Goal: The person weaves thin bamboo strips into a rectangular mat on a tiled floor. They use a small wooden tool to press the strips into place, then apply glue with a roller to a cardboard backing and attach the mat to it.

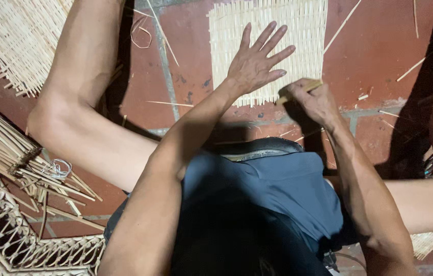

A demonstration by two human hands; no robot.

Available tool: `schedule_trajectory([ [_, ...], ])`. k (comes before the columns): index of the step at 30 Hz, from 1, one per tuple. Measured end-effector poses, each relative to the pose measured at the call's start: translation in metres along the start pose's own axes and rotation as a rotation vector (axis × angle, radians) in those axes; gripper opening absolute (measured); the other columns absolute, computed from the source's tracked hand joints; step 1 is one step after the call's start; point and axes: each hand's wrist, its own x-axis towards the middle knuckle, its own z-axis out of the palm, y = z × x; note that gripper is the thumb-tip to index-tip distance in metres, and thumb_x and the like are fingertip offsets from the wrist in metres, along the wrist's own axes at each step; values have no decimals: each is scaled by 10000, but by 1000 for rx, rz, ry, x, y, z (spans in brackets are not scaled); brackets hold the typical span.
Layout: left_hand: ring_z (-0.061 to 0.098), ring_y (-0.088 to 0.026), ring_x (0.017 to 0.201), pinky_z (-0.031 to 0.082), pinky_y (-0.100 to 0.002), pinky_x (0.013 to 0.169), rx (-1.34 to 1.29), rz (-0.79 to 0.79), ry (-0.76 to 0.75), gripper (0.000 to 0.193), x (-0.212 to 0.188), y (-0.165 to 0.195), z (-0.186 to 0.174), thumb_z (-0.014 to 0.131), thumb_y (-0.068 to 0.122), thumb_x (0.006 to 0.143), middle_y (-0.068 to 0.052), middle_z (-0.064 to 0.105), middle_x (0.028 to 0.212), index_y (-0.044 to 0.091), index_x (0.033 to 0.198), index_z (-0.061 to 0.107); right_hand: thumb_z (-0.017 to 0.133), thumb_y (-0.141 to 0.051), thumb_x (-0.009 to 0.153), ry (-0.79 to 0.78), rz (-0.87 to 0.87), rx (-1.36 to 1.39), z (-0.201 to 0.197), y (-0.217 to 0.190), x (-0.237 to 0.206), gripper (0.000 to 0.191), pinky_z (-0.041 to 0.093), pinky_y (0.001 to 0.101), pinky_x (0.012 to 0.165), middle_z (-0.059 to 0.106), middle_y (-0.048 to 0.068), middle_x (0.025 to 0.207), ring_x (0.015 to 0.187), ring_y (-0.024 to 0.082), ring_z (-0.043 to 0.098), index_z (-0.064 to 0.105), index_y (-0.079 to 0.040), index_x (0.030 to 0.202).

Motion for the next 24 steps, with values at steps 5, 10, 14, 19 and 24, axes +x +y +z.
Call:
schedule_trajectory([
  [5, 26, -263, 1588, -29, -703, 1255, 46, -3, 24, 622, 1, 1, 9, 429, 653, 1057, -29, 100, 1727, 401, 1619, 336, 601, -341, 1021, -7, -46, -62, 0, -2, 4, 309, 550, 362, 548, 748, 73, 796, 602, 139, 659, 771, -84, 1042],
  [10, 23, -271, 1587, -21, -716, 1246, 74, 13, 54, 603, 0, 0, 15, 455, 622, 1069, -37, 100, 1726, 396, 1619, 353, 615, -256, 1028, 50, -35, -11, 5, 6, 13, 260, 519, 344, 505, 713, 98, 746, 569, 149, 627, 758, -40, 1011],
  [14, 29, -282, 1586, -8, -719, 1242, 65, 6, 13, 601, 0, -1, 15, 457, 606, 1072, -45, 103, 1726, 382, 1619, 353, 616, -145, 1046, 143, -120, 481, 11, 15, 14, 170, 508, 284, 538, 690, 66, 756, 604, 113, 614, 713, -20, 985],
  [19, 59, -267, 1564, 16, -711, 1242, 56, 1, 86, 598, 3, -1, 9, 505, 590, 1023, -19, 115, 1696, 407, 1577, 374, 581, -131, 1032, 146, -156, 384, 7, 22, 12, 184, 478, 301, 483, 646, 69, 716, 563, 122, 578, 674, -7, 933],
  [24, 60, -292, 1578, 43, -666, 1255, -31, 32, 70, 695, 1, -12, -5, 581, 571, 995, -67, 114, 1716, 355, 1616, 357, 648, -85, 940, 106, -291, 156, 26, 14, 15, 126, 536, 276, 611, 712, 80, 858, 712, 95, 630, 690, 33, 928],
])
